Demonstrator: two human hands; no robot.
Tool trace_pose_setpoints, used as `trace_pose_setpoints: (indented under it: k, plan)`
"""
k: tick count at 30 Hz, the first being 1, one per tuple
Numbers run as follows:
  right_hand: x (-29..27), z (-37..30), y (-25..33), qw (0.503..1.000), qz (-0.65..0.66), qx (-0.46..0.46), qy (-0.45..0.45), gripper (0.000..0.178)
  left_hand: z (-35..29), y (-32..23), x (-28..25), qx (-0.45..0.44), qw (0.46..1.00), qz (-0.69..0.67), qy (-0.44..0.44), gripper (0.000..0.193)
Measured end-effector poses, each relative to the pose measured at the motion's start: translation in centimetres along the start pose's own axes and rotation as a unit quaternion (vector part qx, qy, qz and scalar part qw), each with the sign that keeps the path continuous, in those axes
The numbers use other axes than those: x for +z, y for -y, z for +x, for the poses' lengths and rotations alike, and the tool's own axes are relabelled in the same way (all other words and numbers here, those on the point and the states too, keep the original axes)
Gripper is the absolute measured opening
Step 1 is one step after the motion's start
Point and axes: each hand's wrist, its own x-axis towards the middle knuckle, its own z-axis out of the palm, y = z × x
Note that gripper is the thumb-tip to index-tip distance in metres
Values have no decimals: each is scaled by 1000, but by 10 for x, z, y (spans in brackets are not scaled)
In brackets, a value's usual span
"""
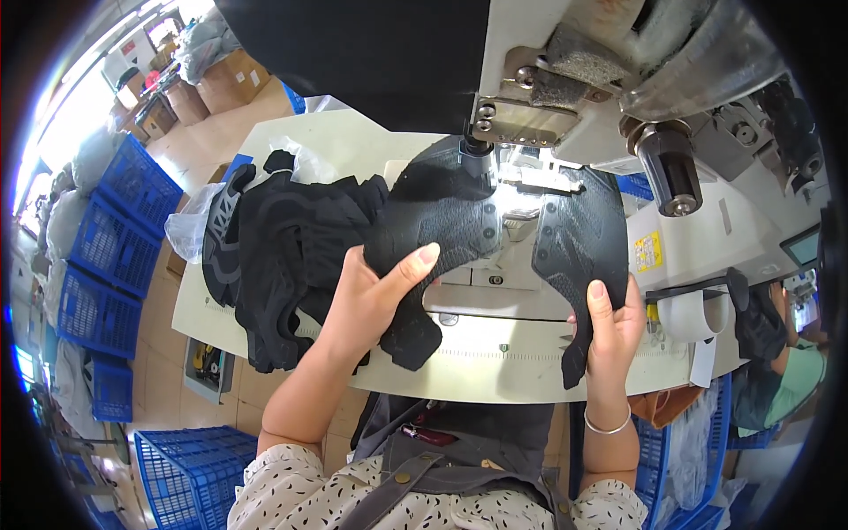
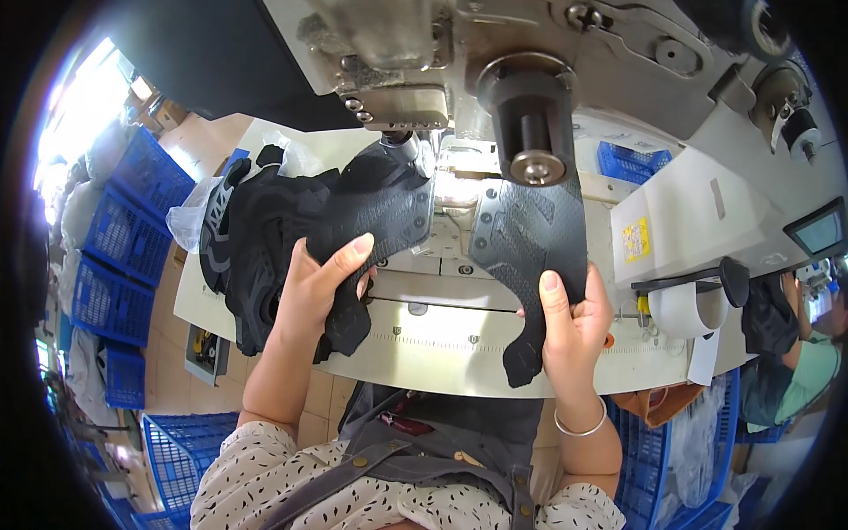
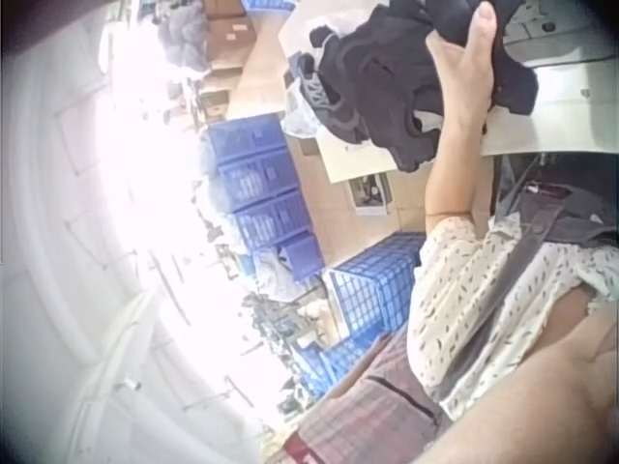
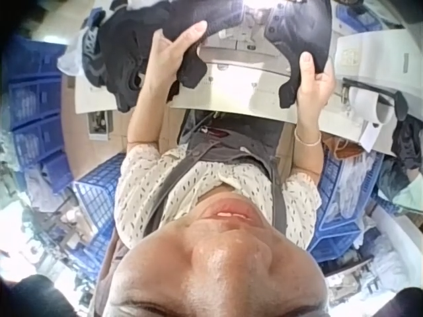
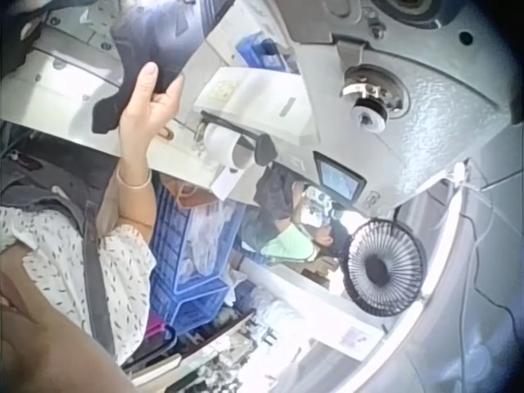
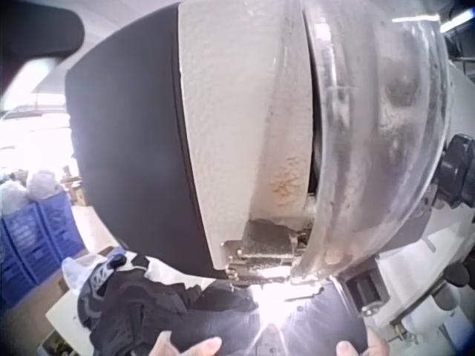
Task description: Stitching black shoe upper components using an industrial sewing machine.
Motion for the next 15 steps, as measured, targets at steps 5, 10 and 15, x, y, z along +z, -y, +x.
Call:
trace_pose_setpoints:
  k: [5,10,15]
  plan:
    - [3,23,-2,1000,9,-3,9,17,18,-1,-2,38,999,20,12,20]
    - [1,39,-2,1000,12,-18,6,17,35,-8,4,13,999,40,-4,21]
    - [3,45,-4,1000,-2,-5,22,16,42,-10,-2,0,1000,-14,1,22]
